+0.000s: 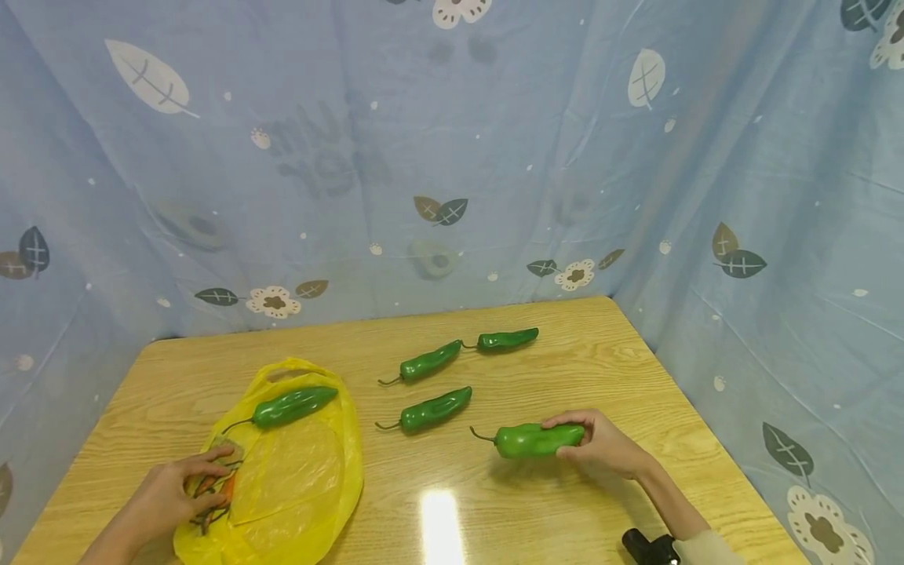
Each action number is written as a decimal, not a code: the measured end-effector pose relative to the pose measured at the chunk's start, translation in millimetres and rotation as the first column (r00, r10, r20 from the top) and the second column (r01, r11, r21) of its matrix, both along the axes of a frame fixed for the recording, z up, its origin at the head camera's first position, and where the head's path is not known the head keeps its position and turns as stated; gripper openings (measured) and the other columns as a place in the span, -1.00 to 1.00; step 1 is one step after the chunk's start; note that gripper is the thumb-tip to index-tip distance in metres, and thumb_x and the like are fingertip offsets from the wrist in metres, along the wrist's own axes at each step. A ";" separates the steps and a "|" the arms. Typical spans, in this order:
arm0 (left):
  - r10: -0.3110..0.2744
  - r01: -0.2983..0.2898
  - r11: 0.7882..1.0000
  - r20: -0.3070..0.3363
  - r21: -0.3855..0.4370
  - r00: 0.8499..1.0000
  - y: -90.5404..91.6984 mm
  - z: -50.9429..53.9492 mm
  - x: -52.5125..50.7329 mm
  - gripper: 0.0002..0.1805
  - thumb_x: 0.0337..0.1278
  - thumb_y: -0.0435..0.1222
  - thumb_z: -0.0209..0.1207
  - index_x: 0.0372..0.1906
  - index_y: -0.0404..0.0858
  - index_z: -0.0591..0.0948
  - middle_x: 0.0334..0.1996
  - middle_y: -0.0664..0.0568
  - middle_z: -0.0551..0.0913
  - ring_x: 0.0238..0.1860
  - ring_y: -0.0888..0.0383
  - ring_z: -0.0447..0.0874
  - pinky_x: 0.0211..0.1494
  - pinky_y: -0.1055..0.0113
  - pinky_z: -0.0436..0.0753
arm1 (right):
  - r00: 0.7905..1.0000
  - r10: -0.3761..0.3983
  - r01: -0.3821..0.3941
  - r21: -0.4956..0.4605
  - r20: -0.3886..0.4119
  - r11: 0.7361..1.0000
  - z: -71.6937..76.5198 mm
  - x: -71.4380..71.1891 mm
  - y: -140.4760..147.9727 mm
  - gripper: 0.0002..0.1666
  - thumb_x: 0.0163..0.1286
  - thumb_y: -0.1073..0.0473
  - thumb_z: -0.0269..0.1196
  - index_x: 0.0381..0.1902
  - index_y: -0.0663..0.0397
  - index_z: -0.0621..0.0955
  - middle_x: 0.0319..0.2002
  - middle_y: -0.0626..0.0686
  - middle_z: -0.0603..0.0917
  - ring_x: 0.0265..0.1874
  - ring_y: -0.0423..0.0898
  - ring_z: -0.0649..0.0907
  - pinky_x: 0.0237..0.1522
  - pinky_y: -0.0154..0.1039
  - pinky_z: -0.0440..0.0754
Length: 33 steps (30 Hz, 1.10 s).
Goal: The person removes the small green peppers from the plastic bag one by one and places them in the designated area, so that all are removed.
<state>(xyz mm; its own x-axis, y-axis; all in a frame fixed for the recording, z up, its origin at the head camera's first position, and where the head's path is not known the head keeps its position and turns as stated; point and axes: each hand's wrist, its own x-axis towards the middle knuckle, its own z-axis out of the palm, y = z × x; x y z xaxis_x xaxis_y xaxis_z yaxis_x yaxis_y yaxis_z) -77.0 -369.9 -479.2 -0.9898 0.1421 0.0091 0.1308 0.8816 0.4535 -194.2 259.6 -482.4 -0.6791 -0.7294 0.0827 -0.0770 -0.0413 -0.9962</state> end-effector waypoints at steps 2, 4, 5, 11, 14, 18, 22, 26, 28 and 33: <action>0.006 -0.006 1.000 -0.001 -0.002 1.000 0.0 0.0 0.3 -0.63 -0.28 -0.01 0.48 -0.23 -0.01 0.75 0.05 0.11 0.66 0.05 -0.05 0.59 -0.08 0.09 0.64 | 1.000 -0.002 0.002 0.003 0.002 1.000 0.6 -4.5 1.1 -0.56 0.29 0.50 0.19 0.14 0.29 0.56 0.10 -0.02 0.58 -0.09 -0.18 0.63 -0.14 -0.31 0.66; 0.007 -0.007 1.000 -0.005 -0.002 1.000 -0.2 0.0 0.4 -0.63 -0.28 -0.01 0.48 -0.23 0.00 0.75 0.05 0.12 0.66 0.05 0.08 0.59 -0.08 0.10 0.64 | 1.000 -0.006 0.006 0.009 -0.008 1.000 0.9 -8.7 2.0 -0.57 0.29 0.50 0.20 0.14 0.30 0.56 0.10 -0.02 0.58 -0.10 -0.18 0.63 -0.15 -0.32 0.67; 0.005 -0.005 1.000 -0.007 -0.002 1.000 -0.4 0.0 0.3 -0.63 -0.28 -0.02 0.48 -0.23 0.00 0.75 0.05 0.12 0.66 0.03 0.15 0.59 -0.09 0.11 0.65 | 1.000 -0.009 0.010 0.013 -0.011 1.000 0.9 -11.0 2.5 -0.57 0.29 0.50 0.20 0.14 0.30 0.56 0.09 -0.01 0.58 -0.11 -0.18 0.63 -0.16 -0.31 0.67; -0.005 0.005 1.000 -0.010 -0.004 1.000 -0.2 -0.5 0.7 -0.64 -0.25 -0.04 0.48 -0.23 -0.04 0.76 0.04 0.10 0.66 -0.02 0.03 0.63 -0.12 0.10 0.65 | 0.999 -0.049 0.049 0.039 0.003 0.998 0.0 -27.2 5.8 -0.56 0.29 0.50 0.19 0.14 0.27 0.56 0.06 -0.03 0.58 -0.12 -0.18 0.61 -0.15 -0.33 0.66; 0.004 -0.004 1.000 0.005 -0.002 1.000 0.5 0.0 0.3 -0.63 -0.24 -0.03 0.47 -0.22 -0.04 0.75 0.04 0.08 0.66 0.00 0.04 0.62 -0.09 0.07 0.64 | 0.998 -0.062 0.061 0.047 0.024 0.997 -0.2 -36.2 9.2 -0.55 0.30 0.49 0.18 0.13 0.13 0.59 0.07 -0.01 0.55 -0.13 -0.18 0.60 -0.16 -0.32 0.66; 0.004 -0.005 1.000 0.012 0.012 1.000 -0.2 -0.1 0.8 -0.62 -0.25 -0.03 0.47 -0.21 -0.04 0.75 0.04 0.05 0.66 0.01 0.13 0.60 -0.09 0.04 0.63 | 0.998 -0.062 0.060 0.066 0.030 0.996 0.6 -49.4 11.9 -0.55 0.31 0.47 0.19 0.12 0.05 0.60 0.07 0.00 0.54 -0.15 -0.17 0.60 -0.17 -0.29 0.66; 0.011 -0.011 1.000 0.001 -0.004 1.000 -1.7 -0.9 1.4 -0.63 -0.27 -0.02 0.48 -0.23 -0.01 0.75 0.04 0.11 0.66 -0.04 0.25 0.60 -0.13 0.14 0.66 | 0.997 -0.049 0.043 0.092 0.061 0.995 2.9 -64.3 12.0 -0.55 0.32 0.45 0.20 0.12 0.02 0.60 0.08 0.01 0.54 -0.14 -0.15 0.62 -0.15 -0.25 0.66; 0.009 -0.009 1.000 -0.001 -0.006 1.000 -2.2 -1.1 1.2 -0.64 -0.27 -0.01 0.47 -0.23 0.01 0.75 0.04 0.14 0.66 -0.03 0.29 0.57 -0.16 0.21 0.67 | 0.994 -0.057 0.042 0.140 0.099 0.989 2.9 -79.4 14.0 -0.56 0.34 0.42 0.19 0.13 -0.01 0.60 0.11 0.00 0.52 -0.12 -0.12 0.63 -0.11 -0.21 0.66; 0.008 -0.008 1.000 -0.004 -0.003 1.000 -2.0 -1.1 0.9 -0.64 -0.26 0.00 0.47 -0.24 0.02 0.75 0.04 0.14 0.66 0.01 0.25 0.56 -0.14 0.18 0.67 | 0.993 -0.064 0.046 0.167 0.103 0.985 2.2 -86.7 15.2 -0.57 0.34 0.41 0.19 0.14 0.00 0.59 0.11 0.00 0.51 -0.12 -0.11 0.63 -0.10 -0.19 0.66; 0.014 -0.015 1.000 0.016 0.006 1.000 -1.3 -0.4 0.1 -0.62 -0.25 0.03 0.45 -0.22 0.01 0.75 0.05 0.11 0.66 0.04 0.19 0.55 -0.08 0.09 0.64 | 0.990 -0.093 0.066 0.237 0.102 0.969 1.1 -101.5 15.9 -0.57 0.33 0.37 0.23 0.15 0.05 0.58 0.09 0.04 0.52 -0.13 -0.08 0.63 -0.12 -0.17 0.66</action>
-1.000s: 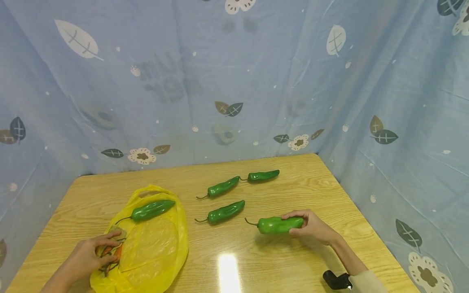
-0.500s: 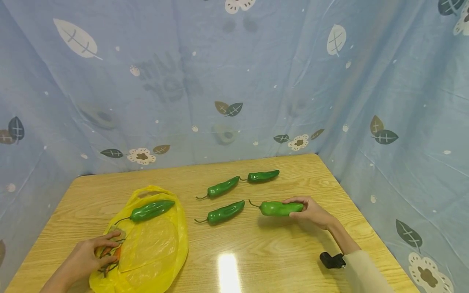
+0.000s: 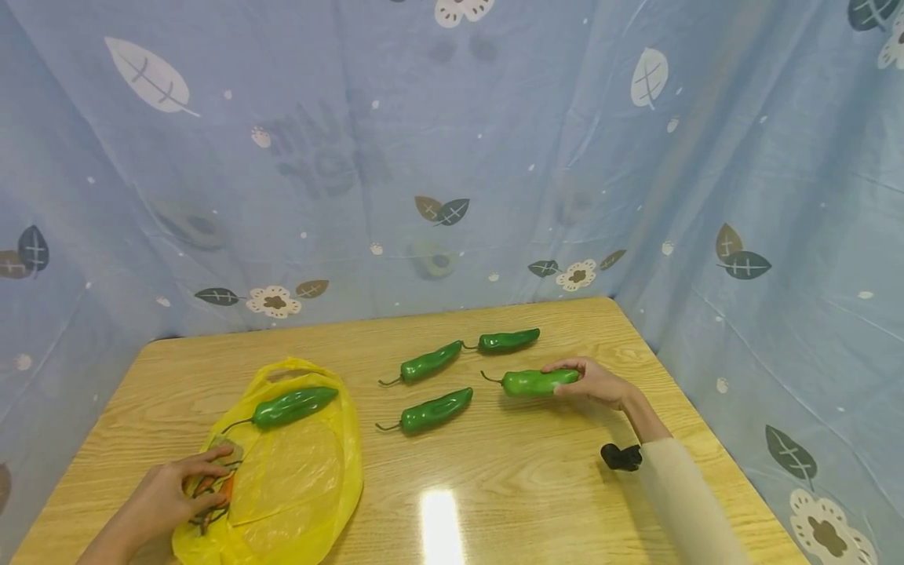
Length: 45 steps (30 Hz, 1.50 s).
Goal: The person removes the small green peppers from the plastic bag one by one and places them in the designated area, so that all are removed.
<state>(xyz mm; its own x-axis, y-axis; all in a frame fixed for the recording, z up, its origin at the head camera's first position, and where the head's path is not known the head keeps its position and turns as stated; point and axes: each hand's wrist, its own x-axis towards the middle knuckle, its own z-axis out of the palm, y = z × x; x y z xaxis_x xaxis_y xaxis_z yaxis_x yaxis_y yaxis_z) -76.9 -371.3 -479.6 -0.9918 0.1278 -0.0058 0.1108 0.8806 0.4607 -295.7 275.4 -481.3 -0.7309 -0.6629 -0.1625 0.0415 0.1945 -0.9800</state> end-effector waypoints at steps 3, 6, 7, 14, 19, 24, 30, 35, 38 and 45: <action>-0.001 0.001 1.000 0.014 0.000 1.000 1.5 0.9 -3.9 -0.61 -0.24 0.03 0.45 -0.21 -0.01 0.75 0.06 0.10 0.65 0.02 0.17 0.58 -0.10 0.11 0.65 | 1.000 -0.018 0.018 0.047 -0.014 0.999 0.4 -5.3 2.1 -0.54 0.32 0.33 0.26 0.18 0.15 0.55 0.13 0.06 0.52 -0.26 -0.16 0.63 -0.21 -0.23 0.65; -0.020 0.020 1.000 0.009 -0.001 1.000 2.8 0.6 -8.4 -0.61 -0.23 0.02 0.46 -0.21 -0.03 0.75 0.06 0.10 0.65 -0.02 0.15 0.63 -0.14 0.20 0.67 | 0.998 -0.026 0.032 0.096 -0.063 0.995 0.2 -9.2 4.1 -0.48 0.29 0.30 0.30 0.21 0.27 0.51 0.19 0.15 0.50 -0.24 -0.25 0.61 -0.21 -0.28 0.62; -0.030 0.030 1.000 0.002 0.001 1.000 3.1 0.4 -9.9 -0.62 -0.23 0.01 0.46 -0.21 -0.04 0.75 0.06 0.10 0.65 -0.02 0.11 0.64 -0.16 0.24 0.67 | 0.996 -0.027 0.036 0.112 -0.082 0.993 -0.1 -10.3 4.6 -0.46 0.28 0.29 0.32 0.21 0.29 0.51 0.21 0.19 0.49 -0.21 -0.26 0.60 -0.19 -0.30 0.61; -0.066 0.066 0.998 -0.037 0.016 0.997 5.5 -0.9 -18.8 -0.65 -0.23 -0.05 0.48 -0.23 -0.05 0.75 0.04 0.14 0.66 -0.02 0.12 0.64 -0.17 0.25 0.67 | 0.992 -0.033 0.053 0.163 -0.123 0.985 -2.5 -14.9 7.9 -0.43 0.24 0.30 0.35 0.20 0.35 0.50 0.23 0.30 0.45 -0.01 -0.15 0.57 -0.05 -0.30 0.59; -0.079 0.079 0.997 -0.026 0.014 0.997 7.0 -1.3 -23.6 -0.65 -0.25 -0.02 0.47 -0.23 -0.01 0.75 0.05 0.17 0.65 0.02 0.36 0.55 -0.14 0.26 0.67 | 0.995 -0.039 0.056 0.188 -0.096 0.981 -2.7 -15.2 11.2 -0.43 0.22 0.30 0.37 0.19 0.33 0.52 0.24 0.31 0.44 -0.06 -0.09 0.58 -0.08 -0.26 0.61; -0.112 0.113 0.993 -0.042 0.019 0.993 4.0 -3.6 -24.4 -0.64 -0.22 -0.01 0.46 -0.22 -0.04 0.75 0.06 0.36 0.60 -0.04 0.36 0.58 -0.24 0.38 0.65 | 0.994 -0.010 0.037 0.254 -0.108 0.967 1.5 -19.9 9.4 -0.44 0.16 0.27 0.42 0.14 0.23 0.59 0.25 0.27 0.44 0.04 -0.08 0.54 -0.04 -0.24 0.60; -0.103 0.101 0.994 0.038 0.043 0.994 -1.2 -4.2 -20.8 -0.59 -0.13 0.01 0.41 -0.16 -0.13 0.74 0.12 0.25 0.58 -0.06 0.08 0.66 -0.29 0.42 0.63 | 0.994 0.030 -0.001 0.257 -0.107 0.966 8.6 -30.6 -2.8 -0.47 0.13 0.36 0.41 0.11 0.26 0.60 0.16 0.22 0.53 -0.11 -0.08 0.59 -0.19 -0.27 0.63; -0.093 0.091 0.996 0.094 0.025 0.991 -5.9 -3.0 -17.8 -0.56 -0.09 0.04 0.38 -0.14 -0.15 0.73 0.15 0.33 0.52 -0.09 0.01 0.67 -0.26 0.35 0.64 | 0.992 0.045 -0.014 0.252 -0.119 0.968 7.9 -33.5 -11.1 -0.47 0.13 0.40 0.39 0.11 0.29 0.59 0.16 0.23 0.54 -0.11 -0.10 0.59 -0.17 -0.28 0.63; -0.097 0.098 0.995 0.062 -0.013 0.993 -8.8 -3.9 -16.2 -0.59 -0.11 0.03 0.39 -0.16 -0.11 0.74 0.11 0.52 0.47 -0.14 0.15 0.69 -0.27 0.32 0.65 | 0.990 0.040 -0.005 0.248 -0.136 0.969 5.8 -34.4 -15.6 -0.48 0.12 0.40 0.40 0.09 0.27 0.61 0.14 0.21 0.55 -0.11 -0.08 0.58 -0.15 -0.28 0.62; 0.011 -0.001 0.999 0.176 -0.054 0.984 -9.3 -5.5 -18.8 -0.53 -0.13 0.09 0.39 -0.12 -0.10 0.73 0.09 0.09 0.63 -0.04 -0.16 0.64 -0.14 0.03 0.64 | 0.985 0.050 -0.007 0.248 -0.168 0.969 0.2 -33.4 -22.6 -0.53 0.11 0.43 0.40 0.04 0.26 0.64 0.14 0.21 0.57 -0.11 -0.09 0.58 -0.14 -0.26 0.61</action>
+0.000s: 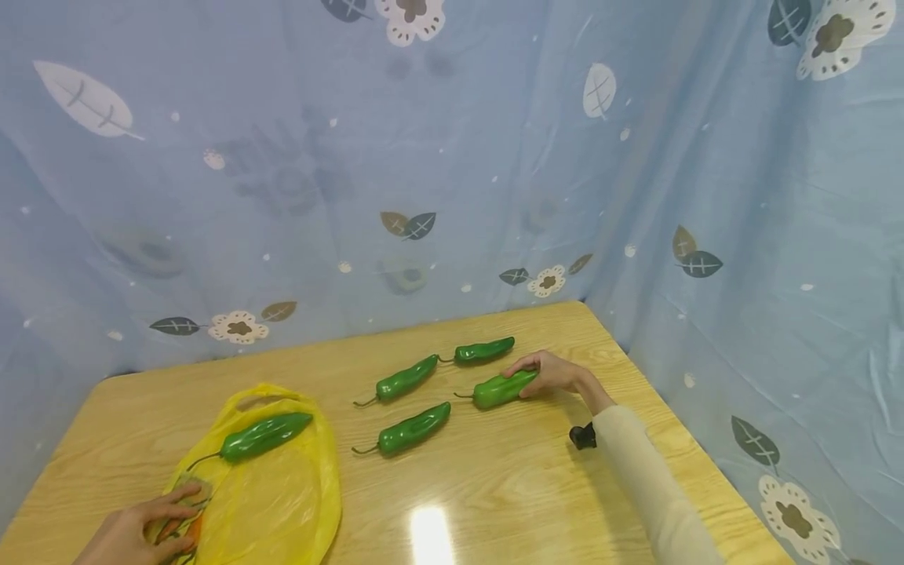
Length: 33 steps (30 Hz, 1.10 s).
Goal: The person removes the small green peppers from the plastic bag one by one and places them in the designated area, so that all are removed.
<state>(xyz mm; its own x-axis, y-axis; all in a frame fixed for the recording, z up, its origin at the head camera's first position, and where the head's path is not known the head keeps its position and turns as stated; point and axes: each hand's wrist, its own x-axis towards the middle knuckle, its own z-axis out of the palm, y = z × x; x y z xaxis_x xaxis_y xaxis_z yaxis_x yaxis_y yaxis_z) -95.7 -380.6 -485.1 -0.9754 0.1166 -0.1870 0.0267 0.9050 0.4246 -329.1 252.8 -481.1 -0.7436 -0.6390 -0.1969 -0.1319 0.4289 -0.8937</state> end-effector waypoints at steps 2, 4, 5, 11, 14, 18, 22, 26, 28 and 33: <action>0.030 -0.030 1.000 0.026 0.009 0.999 -0.8 -2.1 0.9 -0.51 -0.13 0.08 0.40 -0.12 -0.15 0.73 0.07 -0.11 0.64 -0.04 -0.26 0.61 -0.14 -0.04 0.62 | 1.000 -0.004 0.004 0.000 0.010 1.000 -1.7 0.8 -2.1 -0.53 0.11 0.45 0.39 0.04 0.25 0.64 0.16 0.21 0.56 -0.10 -0.09 0.59 -0.14 -0.26 0.62; 0.052 -0.052 0.999 0.028 0.016 0.998 -1.7 -4.8 2.1 -0.50 -0.16 0.07 0.42 -0.12 -0.17 0.73 0.05 -0.21 0.63 -0.06 -0.28 0.61 -0.15 -0.07 0.62 | 1.000 -0.011 0.011 -0.001 0.026 1.000 -2.7 1.3 -3.0 -0.53 0.12 0.45 0.39 0.04 0.23 0.65 0.16 0.19 0.57 -0.08 -0.08 0.59 -0.13 -0.25 0.62; 0.054 -0.055 0.998 0.028 0.021 0.998 -1.7 -5.6 2.5 -0.50 -0.16 0.07 0.42 -0.12 -0.17 0.73 0.05 -0.25 0.62 -0.06 -0.29 0.61 -0.15 -0.07 0.62 | 1.000 -0.012 0.012 -0.003 0.029 1.000 -3.2 1.6 -2.9 -0.53 0.12 0.44 0.39 0.04 0.23 0.64 0.16 0.20 0.57 -0.08 -0.08 0.59 -0.13 -0.24 0.62; 0.039 -0.039 0.999 0.007 -0.010 0.999 1.1 -4.7 5.2 -0.52 -0.19 0.12 0.41 -0.14 -0.05 0.74 0.07 0.10 0.64 -0.04 -0.15 0.64 -0.13 0.08 0.65 | 0.999 0.004 -0.002 -0.036 0.054 0.999 -6.7 2.1 1.4 -0.47 0.13 0.45 0.38 0.11 0.29 0.59 0.17 0.23 0.55 -0.08 -0.10 0.60 -0.13 -0.25 0.64; 0.027 -0.027 0.999 0.005 -0.028 1.000 2.3 -3.1 5.1 -0.50 -0.20 0.15 0.39 -0.13 -0.02 0.73 0.09 0.17 0.62 -0.04 -0.08 0.66 -0.14 0.17 0.66 | 0.998 0.004 -0.001 -0.043 0.059 0.999 -6.7 1.7 2.8 -0.43 0.12 0.45 0.38 0.14 0.32 0.56 0.16 0.22 0.55 -0.11 -0.12 0.61 -0.15 -0.27 0.64; 0.009 -0.010 1.000 -0.012 -0.028 1.000 1.8 -1.7 5.7 -0.50 -0.22 0.17 0.39 -0.13 -0.02 0.73 0.09 0.25 0.61 -0.06 0.01 0.67 -0.16 0.23 0.66 | 0.998 -0.006 0.009 -0.053 0.067 0.999 -5.7 -1.4 2.8 -0.38 0.11 0.43 0.40 0.18 0.32 0.54 0.18 0.20 0.55 -0.08 -0.13 0.61 -0.13 -0.28 0.63; 0.002 -0.002 1.000 -0.045 -0.019 0.999 0.6 -1.3 7.3 -0.50 -0.25 0.16 0.40 -0.16 0.00 0.73 0.07 0.36 0.59 -0.10 0.14 0.69 -0.19 0.27 0.66 | 0.997 -0.010 0.015 -0.066 0.076 0.998 -5.4 -4.7 2.1 -0.37 0.12 0.44 0.40 0.19 0.31 0.53 0.20 0.21 0.53 -0.04 -0.13 0.60 -0.10 -0.29 0.62; 0.016 -0.017 1.000 -0.038 -0.017 0.999 1.6 -0.3 6.8 -0.49 -0.26 0.15 0.41 -0.16 -0.02 0.73 0.08 0.26 0.62 -0.07 0.01 0.68 -0.15 0.17 0.66 | 0.997 -0.005 0.011 -0.078 0.077 0.997 -5.4 -4.6 1.8 -0.34 0.11 0.42 0.41 0.21 0.31 0.52 0.21 0.23 0.52 -0.01 -0.13 0.60 -0.05 -0.26 0.62; 0.028 -0.029 0.999 -0.025 -0.018 0.999 2.7 0.5 6.3 -0.49 -0.27 0.14 0.42 -0.15 -0.04 0.73 0.08 0.16 0.63 -0.05 -0.07 0.66 -0.13 0.12 0.65 | 0.997 -0.006 0.013 -0.087 0.082 0.996 -5.5 -3.3 2.0 -0.32 0.11 0.41 0.41 0.23 0.31 0.50 0.22 0.23 0.51 -0.01 -0.12 0.61 -0.04 -0.23 0.62; 0.001 -0.002 1.000 -0.054 -0.015 0.999 4.5 2.2 6.1 -0.51 -0.26 0.11 0.42 -0.16 -0.06 0.73 0.07 0.12 0.64 -0.09 -0.10 0.67 -0.19 0.17 0.67 | 0.997 -0.010 0.019 -0.122 0.073 0.992 -6.9 -1.0 3.9 -0.29 0.12 0.41 0.40 0.26 0.34 0.46 0.26 0.27 0.46 0.10 -0.01 0.56 0.00 -0.21 0.62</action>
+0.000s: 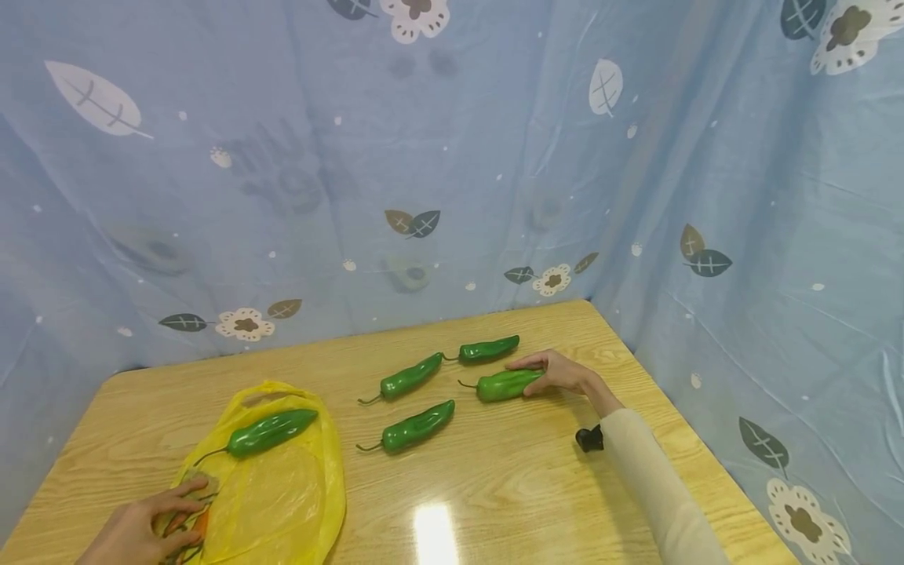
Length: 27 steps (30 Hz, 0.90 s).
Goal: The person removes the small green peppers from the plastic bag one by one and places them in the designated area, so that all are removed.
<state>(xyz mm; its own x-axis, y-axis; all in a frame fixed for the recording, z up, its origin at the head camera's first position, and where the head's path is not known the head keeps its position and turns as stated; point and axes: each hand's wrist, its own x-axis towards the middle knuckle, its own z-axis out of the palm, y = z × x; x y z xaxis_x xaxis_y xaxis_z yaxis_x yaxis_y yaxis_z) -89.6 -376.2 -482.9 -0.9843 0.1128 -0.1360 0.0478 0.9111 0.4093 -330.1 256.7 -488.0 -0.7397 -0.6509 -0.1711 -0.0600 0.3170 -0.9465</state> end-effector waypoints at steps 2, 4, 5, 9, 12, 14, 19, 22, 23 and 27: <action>-0.021 0.021 1.000 -0.028 0.003 0.999 -0.2 -0.3 1.1 -0.52 -0.24 0.10 0.42 -0.17 -0.06 0.73 0.07 0.18 0.64 -0.11 -0.05 0.68 -0.22 0.22 0.67 | 1.000 -0.002 0.002 -0.011 -0.014 1.000 0.1 0.5 0.1 -0.28 0.13 0.40 0.40 0.27 0.36 0.44 0.27 0.29 0.43 0.19 0.06 0.51 0.02 -0.21 0.61; -0.035 0.035 0.999 -0.040 0.009 0.999 -0.4 -0.4 2.1 -0.54 -0.22 0.10 0.41 -0.17 -0.06 0.74 0.07 0.24 0.62 -0.14 0.01 0.69 -0.25 0.26 0.67 | 1.000 -0.006 0.005 -0.024 -0.026 1.000 1.9 1.9 0.5 -0.28 0.15 0.39 0.38 0.28 0.39 0.41 0.28 0.32 0.40 0.25 0.14 0.44 0.03 -0.20 0.61; -0.039 0.040 0.999 -0.037 0.016 0.999 -0.4 -0.2 2.1 -0.54 -0.19 0.10 0.40 -0.17 -0.07 0.74 0.08 0.24 0.62 -0.15 0.04 0.69 -0.25 0.28 0.67 | 0.999 -0.010 0.009 -0.030 -0.034 0.999 3.8 3.0 0.9 -0.27 0.16 0.40 0.38 0.28 0.41 0.39 0.29 0.33 0.38 0.28 0.18 0.41 0.05 -0.19 0.60; -0.046 0.046 0.998 0.006 0.053 0.999 0.9 2.3 1.0 -0.55 -0.09 0.07 0.37 -0.13 -0.13 0.73 0.13 0.08 0.61 -0.14 0.05 0.69 -0.25 0.25 0.67 | 0.997 -0.053 0.048 -0.078 -0.064 0.996 12.8 9.0 5.1 -0.29 0.22 0.42 0.31 0.31 0.45 0.34 0.29 0.40 0.34 0.29 0.28 0.35 0.13 -0.10 0.54; -0.029 0.025 0.996 0.043 0.090 0.999 3.2 5.0 -0.3 -0.50 -0.07 0.07 0.36 -0.09 -0.18 0.71 0.16 -0.07 0.57 -0.14 0.05 0.69 -0.27 0.30 0.67 | 0.992 -0.089 0.078 -0.128 -0.086 0.989 22.5 16.4 7.3 -0.30 0.27 0.43 0.26 0.35 0.41 0.31 0.31 0.40 0.31 0.31 0.28 0.32 0.21 -0.06 0.47; -0.017 0.010 0.994 0.058 0.113 0.998 4.4 6.5 -0.8 -0.47 -0.09 0.08 0.37 -0.07 -0.20 0.70 0.18 -0.14 0.55 -0.09 -0.02 0.67 -0.27 0.35 0.66 | 0.990 -0.104 0.088 -0.159 -0.095 0.983 29.7 22.3 6.7 -0.31 0.29 0.41 0.25 0.36 0.37 0.32 0.33 0.33 0.34 0.32 0.28 0.32 0.21 -0.08 0.47; -0.026 0.018 0.989 0.056 0.147 0.998 3.7 7.6 -0.4 -0.43 -0.07 0.05 0.37 -0.02 -0.27 0.68 0.19 -0.17 0.53 0.01 -0.17 0.59 -0.26 0.42 0.65 | 0.989 -0.068 0.036 -0.231 -0.131 0.972 44.8 37.9 -4.0 -0.34 0.32 0.36 0.25 0.35 0.32 0.35 0.29 0.16 0.46 0.25 0.35 0.37 0.09 -0.15 0.58; -0.050 0.046 0.989 0.022 0.144 0.999 2.1 6.5 1.5 -0.45 -0.05 0.02 0.37 -0.02 -0.27 0.68 0.18 -0.06 0.56 -0.02 -0.13 0.61 -0.27 0.41 0.65 | 0.984 -0.035 -0.008 -0.246 -0.172 0.969 50.4 46.8 -13.7 -0.35 0.32 0.35 0.25 0.34 0.37 0.34 0.27 0.18 0.47 0.20 0.40 0.39 0.05 -0.18 0.60; -0.050 0.048 0.989 0.011 0.143 0.999 2.0 5.9 2.3 -0.45 -0.06 0.03 0.37 -0.02 -0.26 0.68 0.17 0.03 0.57 -0.05 -0.06 0.64 -0.28 0.43 0.65 | 0.982 -0.026 -0.022 -0.249 -0.185 0.968 51.7 49.3 -17.0 -0.35 0.32 0.36 0.25 0.34 0.38 0.34 0.27 0.22 0.47 0.18 0.42 0.40 0.04 -0.18 0.61; -0.064 0.068 0.988 -0.035 0.136 0.997 1.4 4.1 5.6 -0.47 -0.06 0.03 0.38 -0.02 -0.23 0.69 0.14 0.18 0.58 -0.14 0.12 0.68 -0.32 0.42 0.64 | 0.974 0.001 -0.059 -0.251 -0.225 0.966 54.9 57.9 -29.3 -0.36 0.31 0.36 0.26 0.32 0.41 0.36 0.26 0.37 0.42 0.13 0.43 0.44 0.01 -0.17 0.63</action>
<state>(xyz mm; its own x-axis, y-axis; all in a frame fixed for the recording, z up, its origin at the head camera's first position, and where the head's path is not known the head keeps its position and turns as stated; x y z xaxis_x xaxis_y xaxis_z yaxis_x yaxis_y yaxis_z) -84.0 -374.8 -478.8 -0.9775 0.1931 -0.0854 0.1201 0.8410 0.5275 -272.2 227.5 -433.1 -0.7196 -0.6735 0.1690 -0.2831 0.0624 -0.9570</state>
